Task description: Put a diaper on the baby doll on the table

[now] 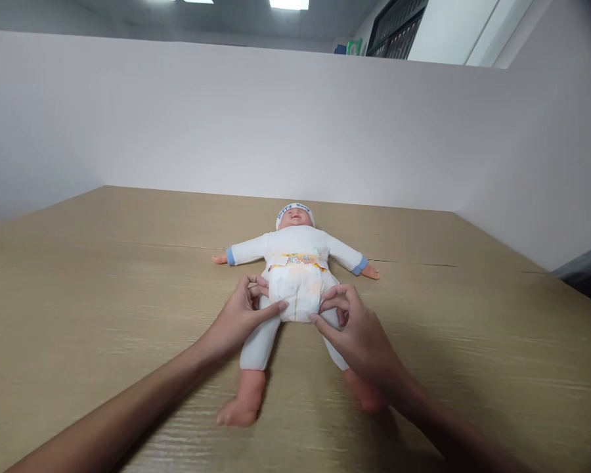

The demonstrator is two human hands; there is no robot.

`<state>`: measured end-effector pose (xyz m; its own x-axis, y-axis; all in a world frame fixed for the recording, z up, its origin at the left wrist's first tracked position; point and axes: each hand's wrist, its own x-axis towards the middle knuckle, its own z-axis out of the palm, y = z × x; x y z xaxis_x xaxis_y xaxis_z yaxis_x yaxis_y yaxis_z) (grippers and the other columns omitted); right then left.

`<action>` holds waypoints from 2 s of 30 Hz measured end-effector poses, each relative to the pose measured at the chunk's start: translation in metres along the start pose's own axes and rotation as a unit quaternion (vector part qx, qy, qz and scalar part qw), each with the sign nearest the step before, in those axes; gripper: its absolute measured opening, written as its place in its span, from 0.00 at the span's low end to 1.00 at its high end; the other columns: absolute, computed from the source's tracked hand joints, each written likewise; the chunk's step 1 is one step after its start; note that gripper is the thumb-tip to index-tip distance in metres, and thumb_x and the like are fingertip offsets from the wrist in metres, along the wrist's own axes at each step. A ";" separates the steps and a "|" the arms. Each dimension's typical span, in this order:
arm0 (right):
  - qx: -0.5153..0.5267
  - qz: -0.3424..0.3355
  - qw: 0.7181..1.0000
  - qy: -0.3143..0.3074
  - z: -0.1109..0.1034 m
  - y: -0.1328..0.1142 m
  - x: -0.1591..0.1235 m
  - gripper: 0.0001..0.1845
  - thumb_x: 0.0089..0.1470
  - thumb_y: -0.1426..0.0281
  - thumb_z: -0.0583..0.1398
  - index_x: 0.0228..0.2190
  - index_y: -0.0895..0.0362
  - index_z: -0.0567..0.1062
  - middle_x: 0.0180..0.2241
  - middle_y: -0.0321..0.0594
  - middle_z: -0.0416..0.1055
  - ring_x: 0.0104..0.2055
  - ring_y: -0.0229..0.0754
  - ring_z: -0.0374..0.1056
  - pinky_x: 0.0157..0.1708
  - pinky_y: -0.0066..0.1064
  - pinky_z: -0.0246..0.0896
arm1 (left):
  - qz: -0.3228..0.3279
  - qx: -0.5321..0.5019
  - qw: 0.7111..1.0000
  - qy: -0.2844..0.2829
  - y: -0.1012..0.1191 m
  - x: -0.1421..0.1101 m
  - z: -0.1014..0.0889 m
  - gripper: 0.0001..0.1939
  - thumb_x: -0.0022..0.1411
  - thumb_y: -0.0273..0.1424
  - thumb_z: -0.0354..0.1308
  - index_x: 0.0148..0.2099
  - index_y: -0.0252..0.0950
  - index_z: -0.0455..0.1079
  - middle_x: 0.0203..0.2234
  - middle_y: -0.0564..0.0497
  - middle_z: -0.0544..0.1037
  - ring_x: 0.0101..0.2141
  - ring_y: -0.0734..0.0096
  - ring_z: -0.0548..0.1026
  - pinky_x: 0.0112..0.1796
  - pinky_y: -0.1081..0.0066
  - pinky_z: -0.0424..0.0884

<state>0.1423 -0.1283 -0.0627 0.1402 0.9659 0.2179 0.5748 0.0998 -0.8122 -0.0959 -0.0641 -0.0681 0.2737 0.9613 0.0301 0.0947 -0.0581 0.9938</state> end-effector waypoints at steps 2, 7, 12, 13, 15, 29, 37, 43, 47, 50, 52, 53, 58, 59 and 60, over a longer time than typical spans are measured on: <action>0.000 0.010 1.000 -0.011 -0.005 0.000 0.001 0.15 0.57 0.56 0.69 0.40 0.52 0.77 0.46 0.39 0.83 0.34 0.41 0.74 0.37 0.34 0.65 | -0.007 0.010 1.000 -0.004 0.000 -0.001 -0.002 0.30 0.56 0.46 0.77 0.50 0.38 0.67 0.39 0.51 0.79 0.38 0.67 0.75 0.39 0.68 0.69; -0.032 -0.010 0.998 -0.044 -0.007 0.000 -0.002 0.13 0.61 0.55 0.66 0.40 0.50 0.84 0.42 0.39 0.84 0.40 0.48 0.73 0.43 0.39 0.64 | 0.009 0.125 0.991 -0.039 0.009 -0.004 -0.006 0.24 0.61 0.52 0.72 0.46 0.37 0.78 0.41 0.49 0.82 0.37 0.64 0.75 0.38 0.68 0.68; -0.031 -0.064 0.997 -0.033 0.004 0.002 -0.005 0.14 0.64 0.56 0.64 0.40 0.51 0.85 0.43 0.41 0.83 0.47 0.52 0.72 0.50 0.42 0.65 | -0.071 -0.035 0.990 -0.114 0.020 -0.002 -0.009 0.25 0.62 0.53 0.71 0.46 0.36 0.79 0.40 0.46 0.83 0.41 0.60 0.78 0.41 0.66 0.72; -0.025 -0.067 0.997 -0.027 0.006 0.003 -0.005 0.15 0.65 0.55 0.64 0.39 0.51 0.85 0.43 0.42 0.82 0.47 0.51 0.72 0.49 0.42 0.65 | -0.087 -0.070 0.986 -0.124 0.021 -0.001 -0.010 0.25 0.62 0.53 0.71 0.46 0.36 0.79 0.41 0.45 0.84 0.42 0.59 0.79 0.42 0.65 0.72; -0.017 -0.055 0.998 -0.003 0.009 0.005 -0.004 0.17 0.65 0.53 0.63 0.39 0.52 0.85 0.40 0.43 0.82 0.44 0.51 0.72 0.45 0.40 0.65 | -0.113 -0.105 0.979 -0.132 0.024 0.000 -0.012 0.24 0.61 0.52 0.73 0.44 0.36 0.79 0.41 0.45 0.84 0.41 0.61 0.79 0.43 0.65 0.73; -0.036 -0.069 0.995 0.062 0.004 0.006 -0.004 0.17 0.63 0.52 0.67 0.36 0.52 0.85 0.39 0.42 0.79 0.42 0.48 0.71 0.42 0.38 0.65 | -0.056 -0.084 0.990 -0.095 0.010 0.002 -0.010 0.26 0.60 0.52 0.73 0.43 0.34 0.76 0.35 0.48 0.81 0.35 0.67 0.75 0.36 0.69 0.69; -0.069 -0.139 0.984 0.085 0.009 0.016 -0.007 0.13 0.65 0.57 0.67 0.40 0.54 0.84 0.40 0.42 0.75 0.41 0.45 0.72 0.42 0.37 0.66 | 0.073 0.065 0.992 0.075 0.000 -0.004 -0.006 0.25 0.64 0.48 0.72 0.51 0.37 0.69 0.38 0.50 0.81 0.40 0.64 0.77 0.44 0.65 0.71; -0.060 -0.218 0.963 0.149 0.000 0.010 0.010 0.05 0.67 0.65 0.63 0.41 0.53 0.76 0.40 0.40 0.75 0.43 0.46 0.70 0.46 0.39 0.67 | 0.256 0.215 0.933 0.130 -0.002 0.009 -0.012 0.16 0.75 0.38 0.61 0.57 0.40 0.62 0.54 0.44 0.75 0.52 0.62 0.73 0.54 0.59 0.70; -0.047 -0.301 0.941 0.148 -0.008 0.023 0.044 0.08 0.70 0.69 0.58 0.49 0.53 0.74 0.49 0.44 0.77 0.56 0.48 0.73 0.60 0.44 0.67 | 0.377 0.280 0.882 0.038 -0.001 0.034 -0.022 0.16 0.79 0.32 0.54 0.65 0.41 0.66 0.63 0.41 0.73 0.65 0.57 0.69 0.65 0.53 0.65; -0.051 -0.331 0.936 0.108 -0.009 0.039 0.059 0.16 0.71 0.70 0.57 0.57 0.52 0.72 0.57 0.46 0.76 0.63 0.50 0.71 0.65 0.47 0.66 | 0.406 0.314 0.858 -0.029 -0.005 0.047 -0.030 0.20 0.79 0.29 0.51 0.69 0.43 0.66 0.66 0.43 0.73 0.68 0.57 0.68 0.68 0.52 0.63; -0.055 -0.340 0.937 0.059 -0.009 0.047 0.060 0.21 0.72 0.70 0.56 0.63 0.52 0.70 0.62 0.46 0.73 0.68 0.50 0.68 0.69 0.49 0.64 | 0.414 0.328 0.847 -0.058 -0.008 0.050 -0.035 0.24 0.80 0.29 0.49 0.73 0.44 0.64 0.68 0.43 0.72 0.69 0.56 0.67 0.68 0.52 0.63; -0.057 -0.343 0.937 0.033 -0.009 0.050 0.059 0.23 0.72 0.71 0.56 0.65 0.51 0.69 0.65 0.46 0.72 0.70 0.50 0.66 0.70 0.49 0.62 | 0.419 0.337 0.840 -0.074 -0.010 0.050 -0.037 0.25 0.80 0.30 0.48 0.75 0.44 0.62 0.70 0.43 0.71 0.70 0.55 0.66 0.69 0.51 0.63; -0.045 -0.343 0.937 -0.055 -0.011 0.054 0.056 0.30 0.71 0.69 0.56 0.71 0.48 0.63 0.73 0.42 0.62 0.77 0.50 0.57 0.76 0.49 0.56 | 0.424 0.370 0.816 -0.135 -0.015 0.051 -0.041 0.28 0.82 0.37 0.44 0.79 0.44 0.54 0.74 0.44 0.66 0.75 0.51 0.59 0.72 0.47 0.60; -0.036 -0.340 0.938 -0.067 -0.011 0.055 0.057 0.30 0.71 0.69 0.56 0.71 0.48 0.63 0.74 0.41 0.60 0.78 0.51 0.56 0.76 0.50 0.55 | 0.418 0.368 0.819 -0.139 -0.015 0.052 -0.041 0.28 0.83 0.39 0.42 0.79 0.44 0.54 0.74 0.44 0.65 0.75 0.51 0.58 0.72 0.47 0.59; -0.027 -0.340 0.937 -0.077 -0.011 0.056 0.060 0.30 0.72 0.68 0.56 0.71 0.48 0.62 0.75 0.41 0.59 0.78 0.51 0.54 0.77 0.51 0.54 | 0.416 0.364 0.822 -0.141 -0.016 0.053 -0.041 0.28 0.83 0.40 0.41 0.79 0.44 0.55 0.75 0.44 0.65 0.75 0.51 0.58 0.72 0.47 0.59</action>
<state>0.1916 -0.0679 -0.0888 -0.3883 0.7069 0.5912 0.5292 0.6962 -0.4850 -0.1222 -0.0016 -0.0776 0.7350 0.4133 0.5375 0.2817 -0.9072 0.3124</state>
